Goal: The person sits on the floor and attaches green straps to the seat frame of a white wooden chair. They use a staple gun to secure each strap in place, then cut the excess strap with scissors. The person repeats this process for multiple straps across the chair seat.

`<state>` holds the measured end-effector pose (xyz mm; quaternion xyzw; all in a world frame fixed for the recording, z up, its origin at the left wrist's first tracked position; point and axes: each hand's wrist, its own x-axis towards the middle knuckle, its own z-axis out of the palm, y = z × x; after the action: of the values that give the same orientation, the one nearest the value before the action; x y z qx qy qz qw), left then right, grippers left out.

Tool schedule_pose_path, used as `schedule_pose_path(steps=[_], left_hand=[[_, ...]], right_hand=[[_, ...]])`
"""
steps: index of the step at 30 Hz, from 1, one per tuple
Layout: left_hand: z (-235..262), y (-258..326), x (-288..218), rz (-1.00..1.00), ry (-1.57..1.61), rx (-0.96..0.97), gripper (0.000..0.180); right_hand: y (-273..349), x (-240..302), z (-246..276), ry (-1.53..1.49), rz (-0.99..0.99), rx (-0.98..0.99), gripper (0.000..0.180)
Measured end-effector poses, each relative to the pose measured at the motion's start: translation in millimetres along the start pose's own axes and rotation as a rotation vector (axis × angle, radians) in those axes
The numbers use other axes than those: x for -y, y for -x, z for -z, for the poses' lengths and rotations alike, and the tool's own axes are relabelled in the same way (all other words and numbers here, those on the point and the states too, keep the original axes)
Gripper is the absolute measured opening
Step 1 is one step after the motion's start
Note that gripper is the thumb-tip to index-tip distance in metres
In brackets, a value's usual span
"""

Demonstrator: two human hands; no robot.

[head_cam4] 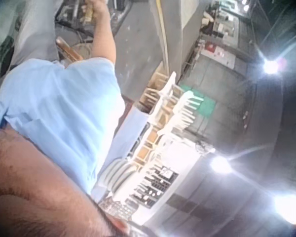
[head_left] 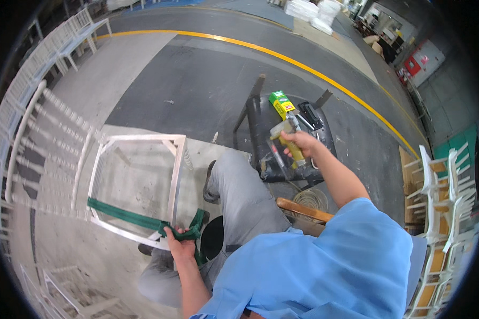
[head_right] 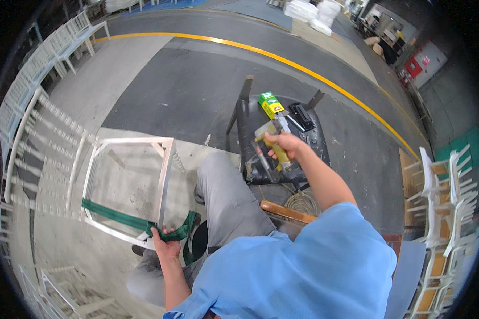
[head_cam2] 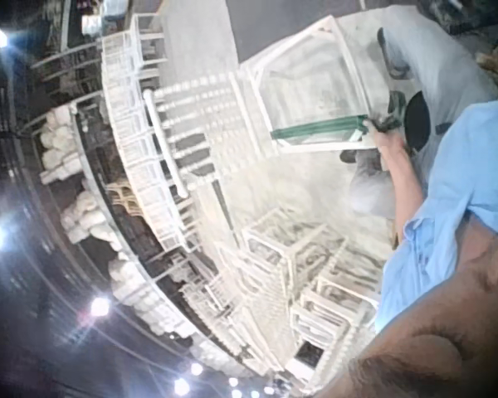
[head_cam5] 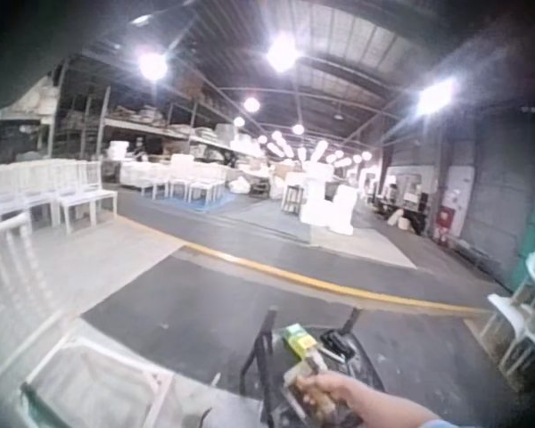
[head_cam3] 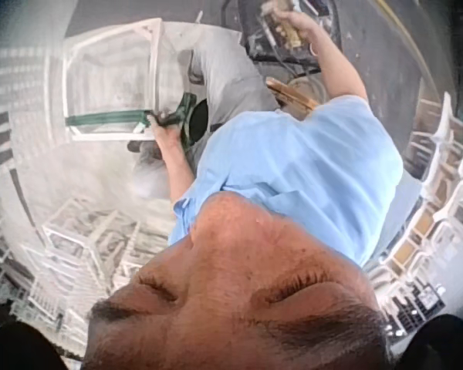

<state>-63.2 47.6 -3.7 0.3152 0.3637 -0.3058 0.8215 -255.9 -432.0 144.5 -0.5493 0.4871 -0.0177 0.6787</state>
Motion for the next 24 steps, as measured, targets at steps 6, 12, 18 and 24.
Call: schedule_pose_path(steps=[6, 12, 18, 24], left_hand=[[-13.1, -15.4, 5.7, -0.059, 0.069, -0.068, 0.049], [-15.5, -19.9, 3.9, -0.095, 0.059, 0.171, 0.052], [6.3, -2.4, 12.9, -0.154, 0.065, -0.262, 0.051], [28.3, 3.3, 0.3, -0.079, 0.164, -0.224, 0.038]], right_hand=[[-43.1, -51.9, 10.8, -0.007, -0.052, -0.021, 0.064], [-29.2, -40.7, 26.8, 1.034, 0.067, -0.327, 0.061], [1.4, -78.0, 101.2, 1.125, -0.144, -0.621, 0.058], [-14.1, -115.4, 135.4, 0.932, 0.080, -0.723, 0.095]])
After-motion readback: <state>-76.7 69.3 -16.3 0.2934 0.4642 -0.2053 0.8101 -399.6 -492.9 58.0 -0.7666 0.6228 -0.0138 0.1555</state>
